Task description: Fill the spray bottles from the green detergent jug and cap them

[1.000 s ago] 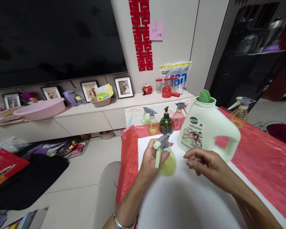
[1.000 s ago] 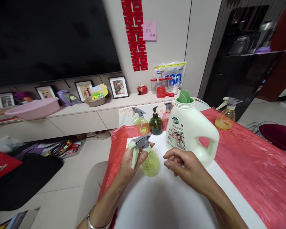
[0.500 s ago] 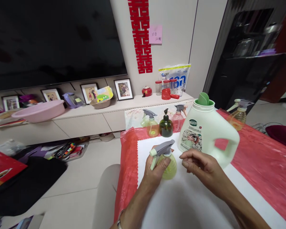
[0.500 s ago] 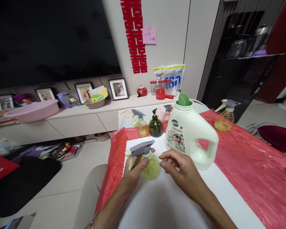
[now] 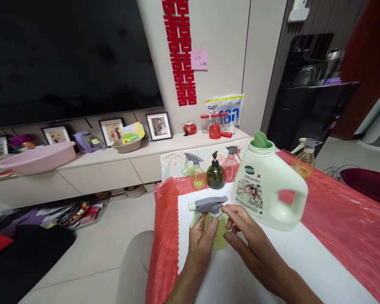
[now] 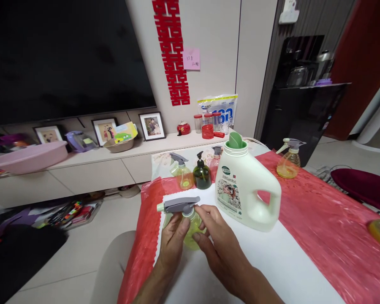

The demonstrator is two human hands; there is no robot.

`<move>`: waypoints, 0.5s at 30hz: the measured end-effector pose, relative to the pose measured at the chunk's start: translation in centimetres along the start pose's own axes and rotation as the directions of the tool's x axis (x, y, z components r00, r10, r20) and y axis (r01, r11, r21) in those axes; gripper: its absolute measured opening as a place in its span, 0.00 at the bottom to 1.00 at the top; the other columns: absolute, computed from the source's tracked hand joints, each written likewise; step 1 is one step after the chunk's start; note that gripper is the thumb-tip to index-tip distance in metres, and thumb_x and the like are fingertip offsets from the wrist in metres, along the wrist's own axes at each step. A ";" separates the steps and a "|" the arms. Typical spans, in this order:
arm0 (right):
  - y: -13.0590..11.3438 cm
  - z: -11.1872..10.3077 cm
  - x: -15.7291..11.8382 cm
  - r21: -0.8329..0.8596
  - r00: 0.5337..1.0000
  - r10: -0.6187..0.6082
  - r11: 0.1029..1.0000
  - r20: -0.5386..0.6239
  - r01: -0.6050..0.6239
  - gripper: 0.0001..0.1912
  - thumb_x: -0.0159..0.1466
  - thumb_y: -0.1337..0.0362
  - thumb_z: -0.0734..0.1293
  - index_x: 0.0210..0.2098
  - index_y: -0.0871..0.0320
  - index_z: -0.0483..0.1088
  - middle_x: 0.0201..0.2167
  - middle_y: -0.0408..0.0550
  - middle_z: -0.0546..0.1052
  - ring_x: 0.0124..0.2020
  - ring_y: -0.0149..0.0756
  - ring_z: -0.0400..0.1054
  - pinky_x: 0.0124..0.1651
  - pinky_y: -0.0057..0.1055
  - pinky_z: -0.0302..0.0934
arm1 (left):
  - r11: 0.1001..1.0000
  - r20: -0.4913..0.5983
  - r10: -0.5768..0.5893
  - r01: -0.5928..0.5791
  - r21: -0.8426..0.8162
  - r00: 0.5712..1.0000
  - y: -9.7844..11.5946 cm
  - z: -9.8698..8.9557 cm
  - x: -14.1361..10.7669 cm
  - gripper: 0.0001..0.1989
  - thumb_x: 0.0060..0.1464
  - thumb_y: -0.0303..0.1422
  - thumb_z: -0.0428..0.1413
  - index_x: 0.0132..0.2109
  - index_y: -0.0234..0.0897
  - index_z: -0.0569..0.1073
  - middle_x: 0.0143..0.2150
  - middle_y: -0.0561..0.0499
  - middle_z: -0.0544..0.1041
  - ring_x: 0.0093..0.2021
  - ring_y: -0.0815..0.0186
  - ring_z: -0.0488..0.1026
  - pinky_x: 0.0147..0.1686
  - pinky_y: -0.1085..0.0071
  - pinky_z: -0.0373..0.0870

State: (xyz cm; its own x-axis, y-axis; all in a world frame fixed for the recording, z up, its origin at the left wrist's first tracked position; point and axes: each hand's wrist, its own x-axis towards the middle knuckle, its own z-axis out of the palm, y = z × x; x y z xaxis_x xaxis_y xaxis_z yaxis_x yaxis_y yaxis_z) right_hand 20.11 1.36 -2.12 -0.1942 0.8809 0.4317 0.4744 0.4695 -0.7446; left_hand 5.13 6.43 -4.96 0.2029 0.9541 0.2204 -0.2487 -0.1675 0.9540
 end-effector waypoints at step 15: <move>0.1 0.7 -0.3 -0.042 0.998 -0.062 0.997 -0.030 0.060 0.26 0.73 0.66 0.58 0.68 0.44 0.51 0.57 0.48 0.60 0.45 0.26 0.65 0.49 0.26 0.68 | 0.999 -0.021 0.041 -0.041 -0.035 0.999 -0.6 0.4 -0.1 0.22 0.57 0.47 0.61 0.53 0.39 0.77 0.49 0.44 0.82 0.54 0.53 0.76 0.56 0.62 0.67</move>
State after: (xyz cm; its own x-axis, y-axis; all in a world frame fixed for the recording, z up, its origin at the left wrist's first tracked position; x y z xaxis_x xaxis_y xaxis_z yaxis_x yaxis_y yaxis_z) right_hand 19.63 1.17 -2.70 -0.1972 0.8481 0.4918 0.4975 0.5188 -0.6952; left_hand 5.66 6.31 -5.50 0.1731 0.9513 0.2549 -0.2897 -0.1982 0.9364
